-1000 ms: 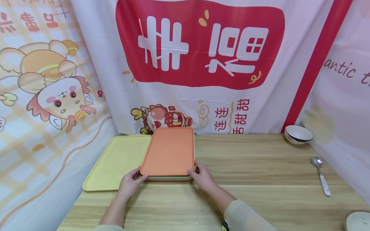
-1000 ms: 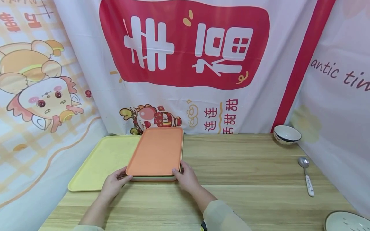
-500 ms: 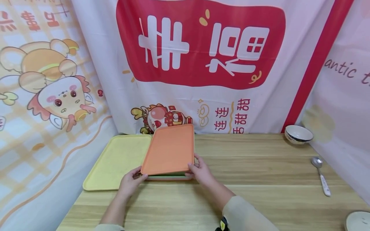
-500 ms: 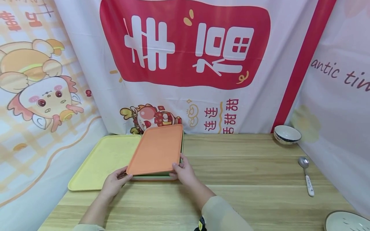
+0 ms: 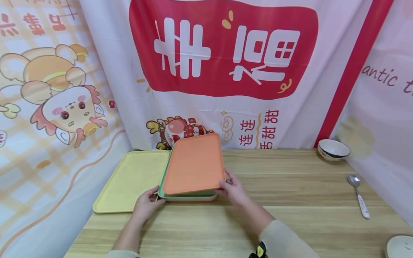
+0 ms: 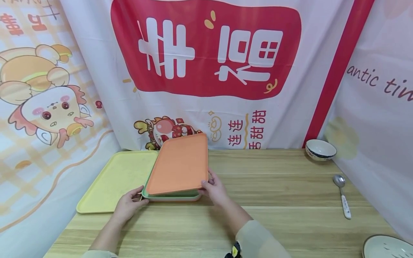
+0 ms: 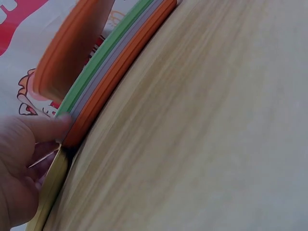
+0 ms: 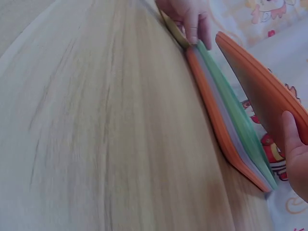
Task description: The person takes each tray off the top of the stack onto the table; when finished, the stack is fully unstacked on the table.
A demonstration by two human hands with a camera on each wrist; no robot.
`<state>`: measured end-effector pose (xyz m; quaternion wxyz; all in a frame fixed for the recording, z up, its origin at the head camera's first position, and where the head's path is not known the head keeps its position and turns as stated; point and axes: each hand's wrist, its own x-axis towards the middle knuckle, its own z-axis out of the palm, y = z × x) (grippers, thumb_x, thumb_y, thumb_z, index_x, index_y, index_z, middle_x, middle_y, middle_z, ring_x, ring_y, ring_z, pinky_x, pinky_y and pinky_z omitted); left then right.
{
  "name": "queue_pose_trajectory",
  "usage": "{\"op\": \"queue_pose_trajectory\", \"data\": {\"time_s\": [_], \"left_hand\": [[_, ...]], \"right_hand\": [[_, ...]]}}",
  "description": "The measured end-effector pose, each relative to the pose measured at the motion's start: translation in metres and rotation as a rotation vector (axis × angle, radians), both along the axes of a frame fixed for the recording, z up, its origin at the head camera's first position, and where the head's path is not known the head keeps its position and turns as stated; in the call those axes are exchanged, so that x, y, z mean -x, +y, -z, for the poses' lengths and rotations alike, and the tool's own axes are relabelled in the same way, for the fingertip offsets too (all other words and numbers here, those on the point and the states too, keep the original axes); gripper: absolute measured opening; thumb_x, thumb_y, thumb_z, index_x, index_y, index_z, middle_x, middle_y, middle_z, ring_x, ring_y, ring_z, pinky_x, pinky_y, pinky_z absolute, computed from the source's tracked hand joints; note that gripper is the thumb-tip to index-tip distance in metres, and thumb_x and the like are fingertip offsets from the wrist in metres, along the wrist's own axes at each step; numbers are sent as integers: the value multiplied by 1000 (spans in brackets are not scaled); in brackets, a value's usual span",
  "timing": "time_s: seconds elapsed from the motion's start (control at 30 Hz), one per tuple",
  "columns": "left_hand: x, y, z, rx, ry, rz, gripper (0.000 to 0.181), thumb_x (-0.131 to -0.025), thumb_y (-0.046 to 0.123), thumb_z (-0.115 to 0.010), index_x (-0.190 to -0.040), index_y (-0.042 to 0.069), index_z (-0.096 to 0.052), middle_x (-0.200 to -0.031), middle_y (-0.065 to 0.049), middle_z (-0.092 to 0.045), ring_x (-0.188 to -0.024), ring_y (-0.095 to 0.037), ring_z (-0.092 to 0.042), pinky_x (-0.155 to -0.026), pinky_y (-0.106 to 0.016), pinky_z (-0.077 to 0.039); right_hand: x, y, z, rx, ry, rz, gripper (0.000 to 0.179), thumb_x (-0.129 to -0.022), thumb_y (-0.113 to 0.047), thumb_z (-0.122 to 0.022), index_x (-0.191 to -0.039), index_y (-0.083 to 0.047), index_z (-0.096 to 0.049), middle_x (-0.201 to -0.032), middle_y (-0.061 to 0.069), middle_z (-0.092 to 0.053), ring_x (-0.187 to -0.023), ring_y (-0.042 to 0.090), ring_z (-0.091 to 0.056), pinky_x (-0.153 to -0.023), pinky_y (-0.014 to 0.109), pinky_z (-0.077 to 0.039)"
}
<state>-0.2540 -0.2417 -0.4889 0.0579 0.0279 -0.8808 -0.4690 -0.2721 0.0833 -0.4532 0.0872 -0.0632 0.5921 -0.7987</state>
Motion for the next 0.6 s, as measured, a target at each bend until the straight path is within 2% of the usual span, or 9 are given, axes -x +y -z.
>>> {"op": "queue_pose_trajectory", "data": {"time_s": [0.13, 0.3, 0.43, 0.6], "left_hand": [[-1, -1, -1, 47, 19, 3, 61, -81, 1, -72, -138, -7, -50, -122, -29, -63, -106, -36, -64, -87, -35, -56], [-3, -1, -2, 68, 16, 11, 58, -82, -7, -61, -139, -6, -50, -126, -29, -61, -106, -35, -63, -85, -32, -54], [-3, -2, -3, 88, 10, 18, 57, -83, -7, -59, -139, -6, -49, -127, -29, -60, -108, -36, -62, -87, -38, -54], [-2, -6, -2, 102, -2, 20, 57, -84, -5, -60, -140, -5, -48, -133, -26, -58, -112, -36, -60, -90, -41, -53]], "right_hand": [[-5, 21, -7, 13, 11, 2, 65, -99, 6, -42, -156, -1, -12, -131, 33, -47, -90, 9, -66, -84, 27, -59], [-12, 56, -11, 3, 32, -2, 67, -99, 4, -42, -156, 0, -8, -117, 12, -57, -91, 6, -66, -87, 28, -58], [-18, 84, -8, 0, 61, 0, 67, -99, 5, -41, -156, 1, -6, -109, 0, -61, -92, 6, -66, -89, 29, -58], [-24, 119, 2, 3, 138, -26, 71, -100, 3, -43, -154, 5, 3, -109, -9, -64, -98, 4, -66, -88, 26, -58]]}}
